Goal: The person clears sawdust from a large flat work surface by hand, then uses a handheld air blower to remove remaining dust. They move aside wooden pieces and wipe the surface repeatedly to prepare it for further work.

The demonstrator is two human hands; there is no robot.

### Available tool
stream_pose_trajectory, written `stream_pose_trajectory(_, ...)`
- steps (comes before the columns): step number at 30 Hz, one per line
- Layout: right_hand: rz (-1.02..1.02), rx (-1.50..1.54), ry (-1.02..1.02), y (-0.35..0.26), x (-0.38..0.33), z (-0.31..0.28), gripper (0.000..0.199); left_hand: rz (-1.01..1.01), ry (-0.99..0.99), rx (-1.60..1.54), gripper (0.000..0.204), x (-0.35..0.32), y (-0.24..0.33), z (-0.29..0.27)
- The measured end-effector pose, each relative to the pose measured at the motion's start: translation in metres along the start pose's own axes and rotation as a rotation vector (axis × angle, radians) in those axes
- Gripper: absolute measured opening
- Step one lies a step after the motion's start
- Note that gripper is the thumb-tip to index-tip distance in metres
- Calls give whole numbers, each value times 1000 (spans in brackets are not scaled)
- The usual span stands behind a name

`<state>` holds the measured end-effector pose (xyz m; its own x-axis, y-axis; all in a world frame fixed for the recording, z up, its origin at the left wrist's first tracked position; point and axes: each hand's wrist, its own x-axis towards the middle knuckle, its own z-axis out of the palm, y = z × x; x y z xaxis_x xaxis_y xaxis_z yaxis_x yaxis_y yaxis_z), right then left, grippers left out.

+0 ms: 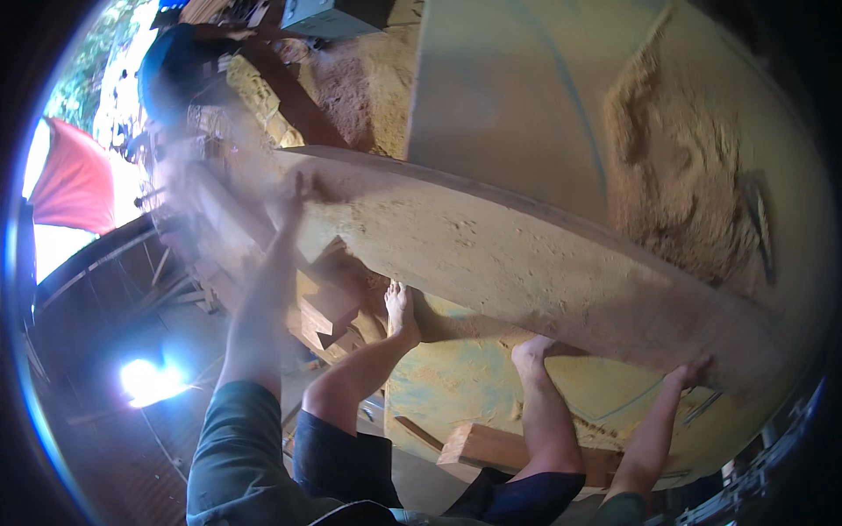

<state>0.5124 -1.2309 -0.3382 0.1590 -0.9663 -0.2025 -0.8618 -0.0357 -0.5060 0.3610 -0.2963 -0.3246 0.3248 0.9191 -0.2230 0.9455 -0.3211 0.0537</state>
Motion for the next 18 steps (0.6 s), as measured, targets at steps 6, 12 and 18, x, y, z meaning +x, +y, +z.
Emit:
stream_pose_trajectory(6, -858, -974, 82, -68, -78, 15, 87, -88, -86, -120, 110, -63, 25, -21)
stream_pose_trajectory(12, -1631, -507, -836, -129, -441, 74, 81, -134, -102, -126, 122, -63, 29, -48)
stream_pose_trajectory(18, -2206, -249, -1112, -75, -673, 143, 81, -172, -94, -190, 120, -56, 27, -53)
